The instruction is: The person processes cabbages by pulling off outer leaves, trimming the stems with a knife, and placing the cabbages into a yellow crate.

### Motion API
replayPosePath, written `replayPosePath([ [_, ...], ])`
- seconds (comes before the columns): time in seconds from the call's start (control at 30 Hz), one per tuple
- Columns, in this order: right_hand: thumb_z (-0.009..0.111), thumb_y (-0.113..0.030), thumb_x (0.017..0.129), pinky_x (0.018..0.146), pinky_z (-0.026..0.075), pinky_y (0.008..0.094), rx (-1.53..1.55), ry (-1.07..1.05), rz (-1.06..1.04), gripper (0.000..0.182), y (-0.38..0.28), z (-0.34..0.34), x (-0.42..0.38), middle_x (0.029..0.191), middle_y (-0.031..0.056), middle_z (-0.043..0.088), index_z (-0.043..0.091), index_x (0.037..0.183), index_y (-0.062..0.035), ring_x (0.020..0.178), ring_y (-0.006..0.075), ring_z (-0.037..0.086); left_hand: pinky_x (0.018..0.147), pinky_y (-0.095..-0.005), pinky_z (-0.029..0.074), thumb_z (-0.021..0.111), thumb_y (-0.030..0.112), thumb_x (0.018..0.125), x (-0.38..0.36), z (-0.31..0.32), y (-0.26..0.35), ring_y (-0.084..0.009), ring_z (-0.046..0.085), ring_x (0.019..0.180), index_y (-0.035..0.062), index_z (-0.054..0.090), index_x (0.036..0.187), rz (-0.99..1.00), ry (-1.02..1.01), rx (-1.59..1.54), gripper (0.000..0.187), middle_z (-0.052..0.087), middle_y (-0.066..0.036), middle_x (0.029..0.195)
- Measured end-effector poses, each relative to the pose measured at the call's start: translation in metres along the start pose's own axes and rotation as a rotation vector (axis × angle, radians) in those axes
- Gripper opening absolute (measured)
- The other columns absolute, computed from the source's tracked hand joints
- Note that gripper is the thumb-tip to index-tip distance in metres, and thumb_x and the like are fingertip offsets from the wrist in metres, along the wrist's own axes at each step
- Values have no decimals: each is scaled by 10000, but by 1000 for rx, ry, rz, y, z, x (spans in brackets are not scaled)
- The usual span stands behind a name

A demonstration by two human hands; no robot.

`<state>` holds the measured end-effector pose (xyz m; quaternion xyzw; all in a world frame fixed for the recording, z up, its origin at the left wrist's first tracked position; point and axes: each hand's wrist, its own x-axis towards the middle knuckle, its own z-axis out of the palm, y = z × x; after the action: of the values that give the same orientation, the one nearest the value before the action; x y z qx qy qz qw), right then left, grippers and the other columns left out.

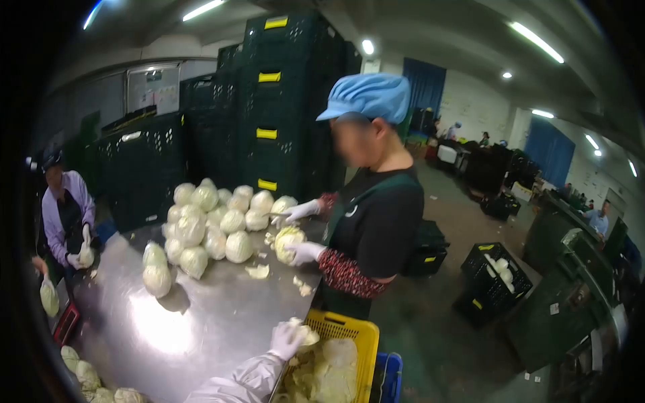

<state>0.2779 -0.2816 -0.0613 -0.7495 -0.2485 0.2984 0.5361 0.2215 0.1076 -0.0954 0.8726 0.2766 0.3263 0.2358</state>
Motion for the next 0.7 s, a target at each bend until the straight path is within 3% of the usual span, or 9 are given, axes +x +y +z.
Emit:
replayPosePath([
  [0.1,667,-129,979,664,521,289,-26,-28,-10,238,-6,0,10,841,49,705,693,1188,-19,712,125,637,1231,-436,278,590,522,996,-53,36,41,-418,353,1484,100,465,1525,-107,-382,-526,688,396,-261,1589],
  [0.17,674,-132,974,662,518,289,-82,-3,-86,242,26,6,28,844,42,705,693,1182,-11,711,121,631,1266,-453,216,580,502,1012,-95,-14,91,-437,293,1522,62,418,1551,-205,-517,-522,714,338,-307,1604],
  [0.27,681,-101,963,660,519,291,-193,-27,-144,220,45,13,40,844,48,704,692,1159,0,708,125,629,1180,-537,333,632,447,979,-164,-98,99,-485,418,1389,32,498,1486,-113,-271,-123,669,437,-309,1505],
  [0.33,682,-94,959,657,528,296,-137,-76,-130,214,51,23,49,847,59,705,688,1149,4,716,131,645,994,-513,429,681,336,890,-202,-156,100,-461,504,1229,13,593,1325,-370,-111,30,549,504,-290,1401],
  [0.43,673,-110,958,664,542,299,-115,-175,-84,226,43,35,50,860,74,705,676,1155,1,739,145,681,1105,-645,277,678,404,867,-319,-190,55,-535,395,1330,-46,465,1449,-768,-11,607,766,402,-401,1454],
  [0.5,666,-108,960,666,538,300,-130,-253,-99,218,45,45,52,860,83,699,678,1152,-4,728,146,664,1166,-650,212,666,452,884,-352,-178,55,-568,344,1366,-97,407,1481,-883,22,782,851,348,-442,1468],
  [0.57,668,-107,951,697,544,287,-59,-325,-35,267,49,61,62,867,82,713,669,1189,14,744,140,675,1191,-662,173,647,488,905,-346,-149,61,-617,276,1403,-104,370,1504,-818,-39,749,886,297,-490,1475],
  [0.63,671,-106,941,729,550,274,10,-375,30,317,35,71,65,873,80,728,661,1227,32,761,134,686,1217,-667,153,641,458,933,-278,-143,100,-611,202,1474,-96,266,1562,-760,-147,250,919,267,-449,1538],
  [0.7,644,-34,925,706,548,243,5,-457,34,307,-7,85,63,854,74,720,658,1216,62,732,111,677,1234,-642,157,637,473,944,-249,-91,101,-557,207,1504,-24,297,1582,-369,-86,-3,878,277,-390,1572],
])
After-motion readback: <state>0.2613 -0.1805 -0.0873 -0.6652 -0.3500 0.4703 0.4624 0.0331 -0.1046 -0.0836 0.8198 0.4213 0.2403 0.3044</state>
